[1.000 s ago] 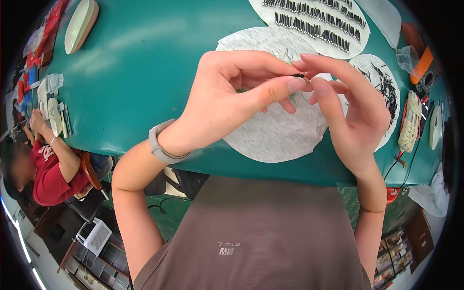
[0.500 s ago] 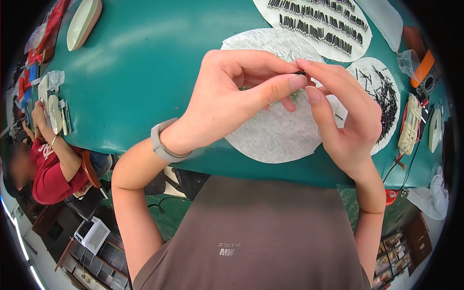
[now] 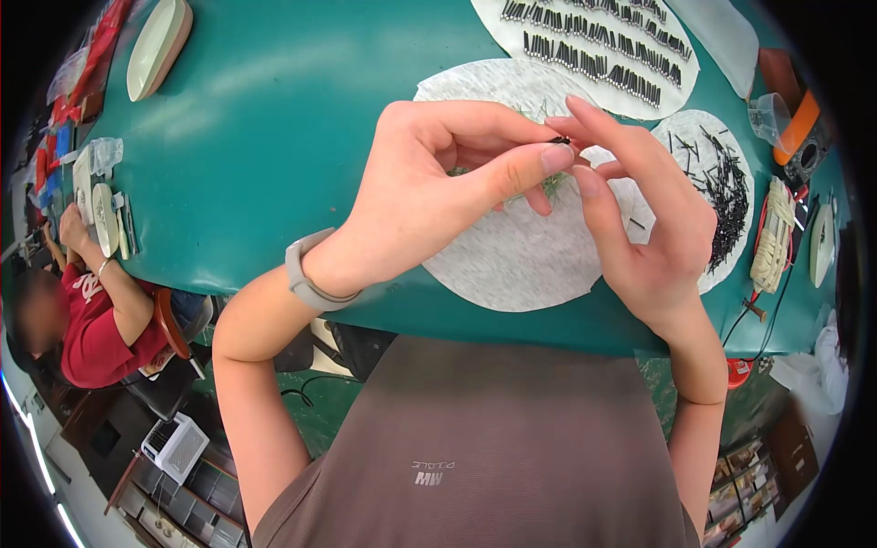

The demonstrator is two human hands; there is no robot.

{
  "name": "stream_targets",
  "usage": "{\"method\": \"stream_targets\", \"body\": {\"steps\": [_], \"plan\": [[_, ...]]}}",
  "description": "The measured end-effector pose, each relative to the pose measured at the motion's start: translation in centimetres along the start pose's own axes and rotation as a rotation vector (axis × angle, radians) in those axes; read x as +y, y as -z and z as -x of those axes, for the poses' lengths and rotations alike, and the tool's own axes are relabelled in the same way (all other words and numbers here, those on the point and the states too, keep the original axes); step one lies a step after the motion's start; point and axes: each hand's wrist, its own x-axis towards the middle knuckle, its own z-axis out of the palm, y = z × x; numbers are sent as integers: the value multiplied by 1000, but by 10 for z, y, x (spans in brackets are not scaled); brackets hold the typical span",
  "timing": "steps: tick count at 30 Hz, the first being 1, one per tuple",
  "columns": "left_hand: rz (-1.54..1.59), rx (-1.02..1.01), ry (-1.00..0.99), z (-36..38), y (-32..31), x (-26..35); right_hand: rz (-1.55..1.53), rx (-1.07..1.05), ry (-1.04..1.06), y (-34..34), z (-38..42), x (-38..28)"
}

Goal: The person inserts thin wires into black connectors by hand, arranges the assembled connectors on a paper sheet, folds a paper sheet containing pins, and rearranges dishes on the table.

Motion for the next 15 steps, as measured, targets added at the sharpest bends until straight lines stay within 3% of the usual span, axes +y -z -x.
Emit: {"method": "stream_targets", "body": {"steps": [4, 8, 13, 15], "plan": [[-1, 4, -37, 1, 0, -2, 9, 16, 34, 3, 0, 2], [-96, 56, -187, -6, 20, 4, 27, 42, -81, 20, -8, 5], [-25, 207, -253, -13, 33, 12, 177, -276, 71, 31, -3, 22], [-14, 220, -276, -15, 37, 14, 219, -306, 66, 28, 1, 22]]}}
